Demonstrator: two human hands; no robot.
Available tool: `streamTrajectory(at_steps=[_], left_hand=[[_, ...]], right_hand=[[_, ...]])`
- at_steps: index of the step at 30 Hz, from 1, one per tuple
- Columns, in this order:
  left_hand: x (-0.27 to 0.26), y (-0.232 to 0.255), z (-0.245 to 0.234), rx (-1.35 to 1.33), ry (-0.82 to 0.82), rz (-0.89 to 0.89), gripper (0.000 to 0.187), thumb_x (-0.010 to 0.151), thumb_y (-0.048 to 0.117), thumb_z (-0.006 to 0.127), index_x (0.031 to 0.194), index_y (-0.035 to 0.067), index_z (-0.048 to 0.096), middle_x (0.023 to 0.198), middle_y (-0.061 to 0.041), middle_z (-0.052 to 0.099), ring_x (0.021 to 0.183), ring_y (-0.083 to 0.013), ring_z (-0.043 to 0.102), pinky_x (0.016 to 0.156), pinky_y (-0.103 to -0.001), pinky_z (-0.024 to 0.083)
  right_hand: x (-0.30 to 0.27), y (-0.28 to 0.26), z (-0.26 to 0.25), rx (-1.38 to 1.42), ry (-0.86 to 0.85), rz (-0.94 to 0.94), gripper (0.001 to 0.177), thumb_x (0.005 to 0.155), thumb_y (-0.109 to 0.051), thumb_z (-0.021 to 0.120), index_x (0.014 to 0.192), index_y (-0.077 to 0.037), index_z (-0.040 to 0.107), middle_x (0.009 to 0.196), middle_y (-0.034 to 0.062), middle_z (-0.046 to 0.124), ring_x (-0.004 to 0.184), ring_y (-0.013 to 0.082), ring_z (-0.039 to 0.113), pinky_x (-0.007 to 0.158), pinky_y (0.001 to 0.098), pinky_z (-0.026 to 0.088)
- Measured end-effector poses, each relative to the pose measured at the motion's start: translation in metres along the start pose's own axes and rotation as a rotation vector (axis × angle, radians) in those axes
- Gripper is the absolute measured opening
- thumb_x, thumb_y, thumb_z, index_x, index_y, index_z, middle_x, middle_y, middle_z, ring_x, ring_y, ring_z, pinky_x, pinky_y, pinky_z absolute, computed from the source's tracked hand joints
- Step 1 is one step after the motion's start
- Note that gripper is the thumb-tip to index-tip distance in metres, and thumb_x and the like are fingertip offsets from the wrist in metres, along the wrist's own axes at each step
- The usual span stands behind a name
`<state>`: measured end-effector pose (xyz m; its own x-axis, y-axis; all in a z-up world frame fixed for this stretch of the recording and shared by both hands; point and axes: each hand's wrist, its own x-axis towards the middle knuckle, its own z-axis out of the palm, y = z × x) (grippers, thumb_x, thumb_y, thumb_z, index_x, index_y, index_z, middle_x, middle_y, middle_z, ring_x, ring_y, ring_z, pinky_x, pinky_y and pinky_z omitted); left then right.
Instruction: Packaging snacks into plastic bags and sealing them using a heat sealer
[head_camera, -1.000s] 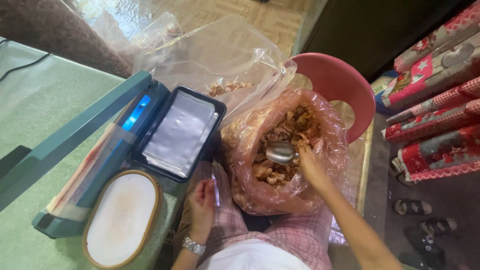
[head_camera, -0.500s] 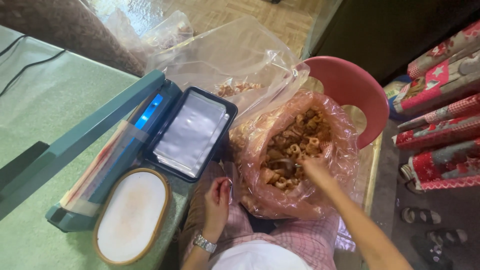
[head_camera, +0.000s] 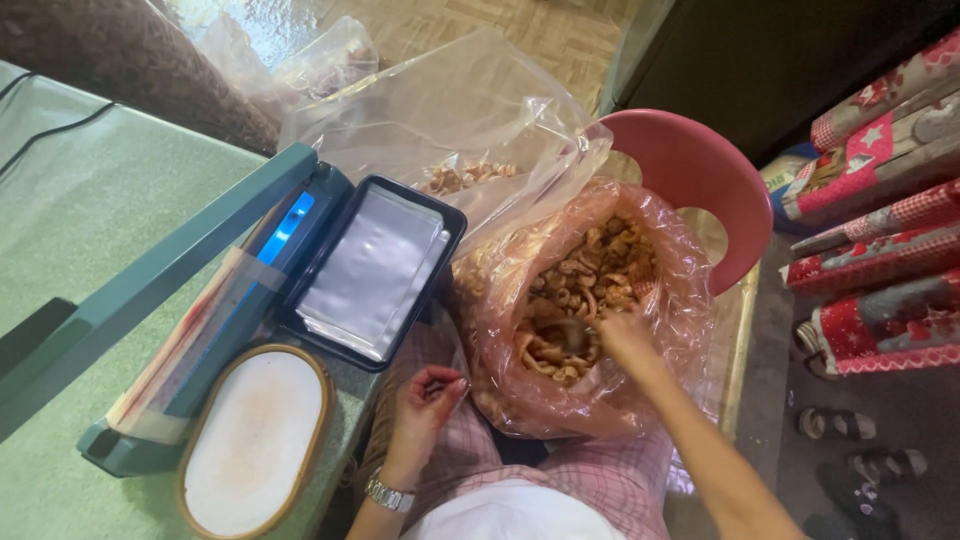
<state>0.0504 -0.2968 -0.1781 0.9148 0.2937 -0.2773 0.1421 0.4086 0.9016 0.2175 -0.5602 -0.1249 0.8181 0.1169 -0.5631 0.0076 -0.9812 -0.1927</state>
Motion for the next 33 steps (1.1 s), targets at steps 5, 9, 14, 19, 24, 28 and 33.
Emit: streamTrajectory(at_steps=[5,9,14,19,24,28,33], left_hand=[[0.004,-0.005,0.008,-0.067,-0.011,-0.076,0.016,0.083,0.003,0.07,0.098,0.0,0.069,0.077,-0.01,0.07,0.053,-0.0135,0.063,0.049,-0.023,0.053],[0.005,-0.015,0.003,-0.179,-0.068,-0.096,0.019,0.085,0.005,0.068,0.103,-0.002,0.067,0.08,-0.013,0.069,0.061,-0.0168,0.066,0.058,-0.027,0.058],[0.005,-0.002,0.012,-0.018,-0.051,-0.074,0.01,0.089,0.006,0.063,0.098,0.003,0.063,0.071,-0.004,0.06,0.052,-0.0078,0.054,0.045,-0.021,0.047],[0.006,-0.003,0.008,0.07,-0.014,-0.015,0.005,0.087,0.006,0.069,0.09,0.006,0.065,0.062,-0.002,0.057,0.045,-0.0062,0.045,0.041,-0.02,0.036],[0.0,0.024,0.013,0.229,-0.005,0.124,0.008,0.086,0.006,0.065,0.094,0.008,0.065,0.077,-0.001,0.063,0.062,-0.0066,0.053,0.054,-0.02,0.044],[-0.011,0.047,0.024,0.389,0.003,0.175,0.009,0.084,0.007,0.065,0.093,0.008,0.068,0.081,-0.001,0.069,0.071,-0.0082,0.06,0.063,-0.021,0.049],[-0.006,0.041,0.023,0.393,0.037,0.211,0.007,0.085,0.009,0.064,0.09,0.01,0.068,0.076,0.001,0.066,0.063,-0.006,0.054,0.056,-0.021,0.044]], right_hand=[[0.022,0.033,0.03,0.432,-0.275,0.072,0.029,0.099,-0.009,0.04,0.11,-0.005,0.067,0.06,0.0006,0.051,0.047,0.0093,0.04,0.043,0.0163,0.033],[0.03,0.039,0.026,-0.019,-0.184,-0.215,0.033,0.09,-0.018,0.063,0.123,-0.019,0.063,0.112,-0.0005,0.073,0.099,0.0109,0.068,0.108,0.0348,0.037],[-0.049,-0.043,-0.022,0.682,-0.228,0.182,0.042,0.103,-0.014,0.031,0.139,-0.018,0.053,0.05,0.0018,0.04,0.04,0.0134,0.037,0.043,0.0192,0.037],[0.013,0.023,0.008,0.271,-0.175,0.072,0.025,0.094,-0.01,0.047,0.11,-0.008,0.066,0.08,0.0049,0.061,0.075,0.0144,0.05,0.086,0.0334,0.017],[0.014,0.015,0.014,0.109,-0.169,-0.102,0.04,0.099,-0.011,0.028,0.095,-0.011,0.068,0.066,0.0001,0.048,0.067,0.0143,0.056,0.122,0.0429,0.011],[0.029,0.031,0.009,-0.09,-0.286,-0.075,0.026,0.091,-0.018,0.06,0.116,-0.022,0.065,0.109,-0.0022,0.058,0.113,0.0181,0.039,0.117,0.0438,0.005],[0.006,-0.004,0.004,0.879,-0.009,0.376,0.022,0.09,0.001,0.065,0.108,0.012,0.058,0.111,0.0229,0.054,0.056,0.0162,0.05,0.038,0.0182,0.04]])
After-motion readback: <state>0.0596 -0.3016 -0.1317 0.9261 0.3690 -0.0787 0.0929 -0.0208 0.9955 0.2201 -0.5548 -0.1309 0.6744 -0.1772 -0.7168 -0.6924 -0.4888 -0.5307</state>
